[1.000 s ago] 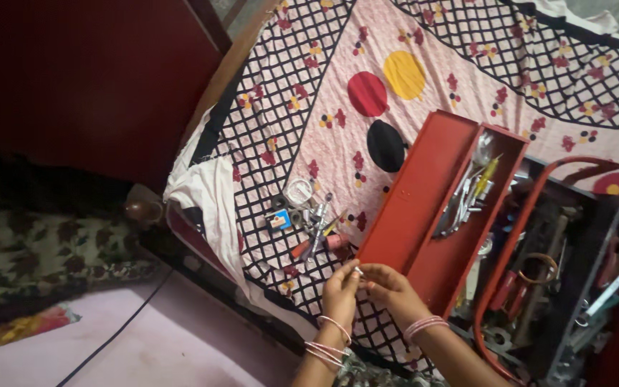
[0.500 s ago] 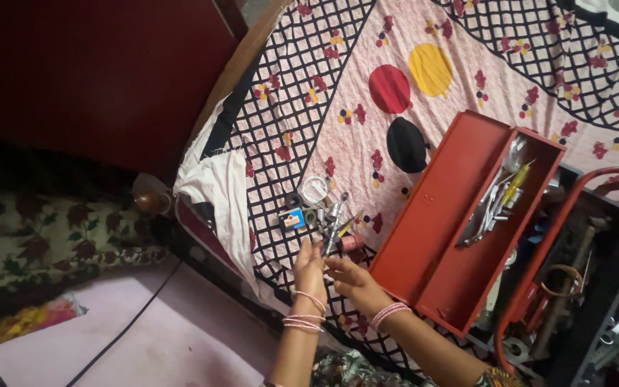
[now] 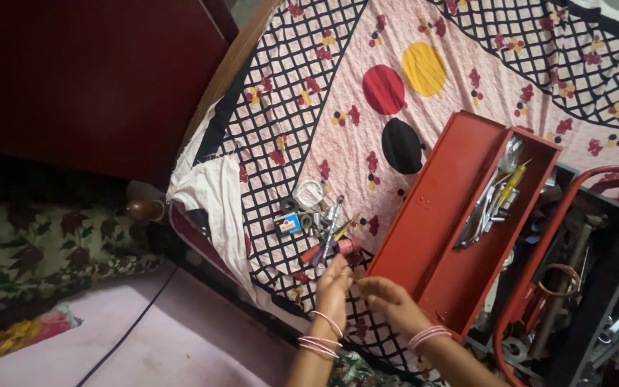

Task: The person removes various tools from a red toolbox, including wrenches, pliers, screwdrivers, and a tape measure, and places them on the bed. They then rearrange the tools inside the toolbox compartments.

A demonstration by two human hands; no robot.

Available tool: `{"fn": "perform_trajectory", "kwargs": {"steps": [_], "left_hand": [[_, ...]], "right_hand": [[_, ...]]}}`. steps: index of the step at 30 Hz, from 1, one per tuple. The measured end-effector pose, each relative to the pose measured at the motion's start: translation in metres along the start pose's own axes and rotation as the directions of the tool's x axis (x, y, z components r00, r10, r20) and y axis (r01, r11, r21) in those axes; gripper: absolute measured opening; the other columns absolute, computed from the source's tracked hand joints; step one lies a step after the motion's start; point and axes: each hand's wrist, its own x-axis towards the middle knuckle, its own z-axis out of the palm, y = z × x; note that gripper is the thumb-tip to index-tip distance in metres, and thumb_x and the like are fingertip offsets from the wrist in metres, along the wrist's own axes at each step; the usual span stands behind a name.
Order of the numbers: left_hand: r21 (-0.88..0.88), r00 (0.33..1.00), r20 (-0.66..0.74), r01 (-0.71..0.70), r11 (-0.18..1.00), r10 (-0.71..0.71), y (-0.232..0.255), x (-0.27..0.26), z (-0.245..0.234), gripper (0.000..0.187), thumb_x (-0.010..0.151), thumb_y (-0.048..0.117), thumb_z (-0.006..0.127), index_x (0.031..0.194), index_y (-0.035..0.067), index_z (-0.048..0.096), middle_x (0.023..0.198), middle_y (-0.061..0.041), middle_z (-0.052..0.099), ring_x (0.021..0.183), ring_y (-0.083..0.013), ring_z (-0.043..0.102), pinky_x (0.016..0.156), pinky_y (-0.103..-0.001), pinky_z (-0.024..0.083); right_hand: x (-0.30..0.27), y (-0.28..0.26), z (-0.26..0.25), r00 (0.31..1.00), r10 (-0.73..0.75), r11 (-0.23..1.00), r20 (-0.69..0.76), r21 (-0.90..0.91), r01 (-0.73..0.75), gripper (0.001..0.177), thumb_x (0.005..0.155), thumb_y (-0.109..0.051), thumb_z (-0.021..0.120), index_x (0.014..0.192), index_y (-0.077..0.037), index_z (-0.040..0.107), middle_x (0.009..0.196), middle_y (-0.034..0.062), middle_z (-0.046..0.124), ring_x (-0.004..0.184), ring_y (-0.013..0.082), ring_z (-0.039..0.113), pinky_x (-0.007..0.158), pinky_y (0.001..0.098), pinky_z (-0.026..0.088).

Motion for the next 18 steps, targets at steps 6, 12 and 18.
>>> {"fn": "perform_trajectory", "kwargs": {"steps": [6, 12, 18], "left_hand": [[0.159, 0.971, 0.223, 0.053, 0.986, -0.088, 0.006, -0.025, 0.056, 0.051, 0.1, 0.005, 0.05, 0.15, 0.005, 0.047, 0.153, -0.014, 0.053, 0.139, -0.0231, 0.054, 0.114, -0.034, 0.045], [0.174, 0.921, 0.375, 0.041, 0.984, -0.105, -0.009, -0.025, 0.096, 0.048, 0.101, 0.008, 0.052, 0.149, 0.005, 0.052, 0.15, -0.012, 0.057, 0.136, -0.022, 0.055, 0.112, -0.032, 0.046], [0.165, 0.89, 0.447, 0.02, 0.986, -0.093, -0.023, -0.027, 0.112, 0.051, 0.099, 0.005, 0.052, 0.149, 0.004, 0.049, 0.15, -0.013, 0.055, 0.137, -0.0221, 0.054, 0.112, -0.033, 0.043]], "right_hand": [[-0.011, -0.008, -0.055, 0.9, -0.145, 0.976, -0.411, 0.092, 0.199, 0.03, 0.094, 0.001, 0.06, 0.123, -0.002, 0.067, 0.115, 0.0088, 0.071, 0.11, 0.0185, 0.065, 0.095, 0.031, 0.052], [-0.004, 0.012, -0.119, 0.64, -0.018, 0.974, -0.768, 0.131, 0.185, 0.035, 0.094, -0.001, 0.06, 0.13, 0.0, 0.063, 0.117, 0.0088, 0.066, 0.103, 0.0168, 0.062, 0.084, 0.0296, 0.051], [0.022, 0.032, -0.165, 0.703, 0.35, 0.741, -0.619, 0.642, 0.197, 0.055, 0.1, -0.014, 0.052, 0.152, -0.002, 0.04, 0.151, 0.015, 0.05, 0.134, 0.0296, 0.05, 0.105, 0.0393, 0.046]]}}
